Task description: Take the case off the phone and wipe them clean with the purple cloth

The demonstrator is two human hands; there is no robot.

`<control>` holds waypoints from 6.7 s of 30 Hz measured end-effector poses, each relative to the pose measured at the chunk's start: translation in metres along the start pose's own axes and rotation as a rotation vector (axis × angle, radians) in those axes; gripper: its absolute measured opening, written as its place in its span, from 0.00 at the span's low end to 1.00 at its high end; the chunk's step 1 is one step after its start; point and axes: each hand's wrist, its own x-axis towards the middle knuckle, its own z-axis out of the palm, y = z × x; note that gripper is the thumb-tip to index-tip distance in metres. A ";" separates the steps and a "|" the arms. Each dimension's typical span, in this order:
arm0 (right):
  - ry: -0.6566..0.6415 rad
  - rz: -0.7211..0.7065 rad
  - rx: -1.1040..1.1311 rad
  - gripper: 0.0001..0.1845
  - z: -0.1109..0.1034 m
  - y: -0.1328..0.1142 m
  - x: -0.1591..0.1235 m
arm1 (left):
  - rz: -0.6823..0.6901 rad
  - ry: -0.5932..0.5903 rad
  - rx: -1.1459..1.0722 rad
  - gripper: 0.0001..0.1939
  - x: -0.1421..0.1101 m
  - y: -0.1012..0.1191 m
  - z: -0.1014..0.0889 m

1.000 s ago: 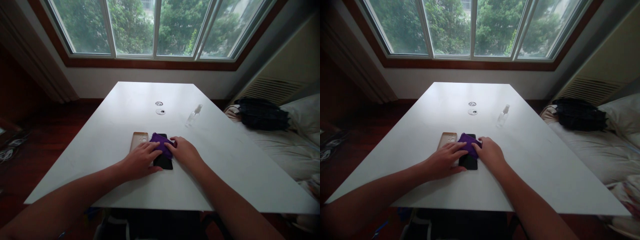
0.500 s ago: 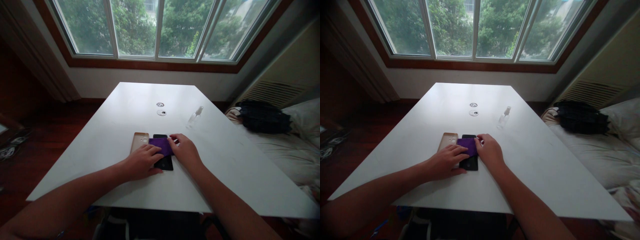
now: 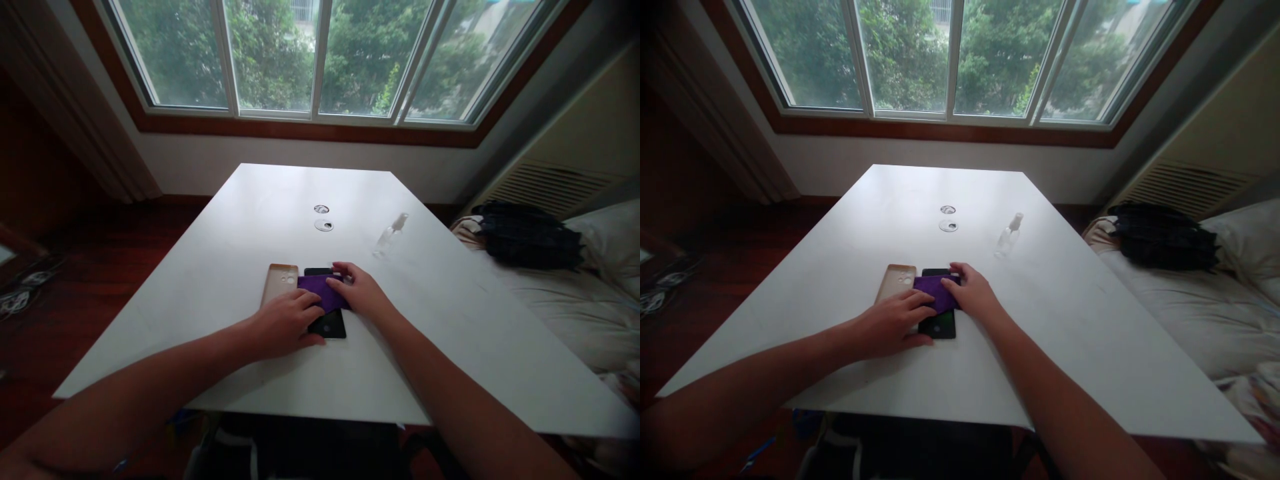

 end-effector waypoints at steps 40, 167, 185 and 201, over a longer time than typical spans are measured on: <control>0.136 0.168 1.019 0.26 -0.014 -0.055 -0.025 | -0.583 0.271 -1.574 0.34 0.016 0.015 0.001; 0.097 -1.236 -0.436 0.22 -0.033 -0.059 -0.037 | -0.496 -0.506 -1.174 0.11 0.020 0.062 -0.013; 0.469 -1.169 -0.314 0.06 -0.050 -0.055 -0.025 | -0.484 -0.430 -1.418 0.17 0.016 0.057 -0.013; 0.121 -1.114 -0.130 0.12 -0.040 -0.066 -0.039 | -0.498 -0.438 -1.423 0.16 0.018 0.049 -0.003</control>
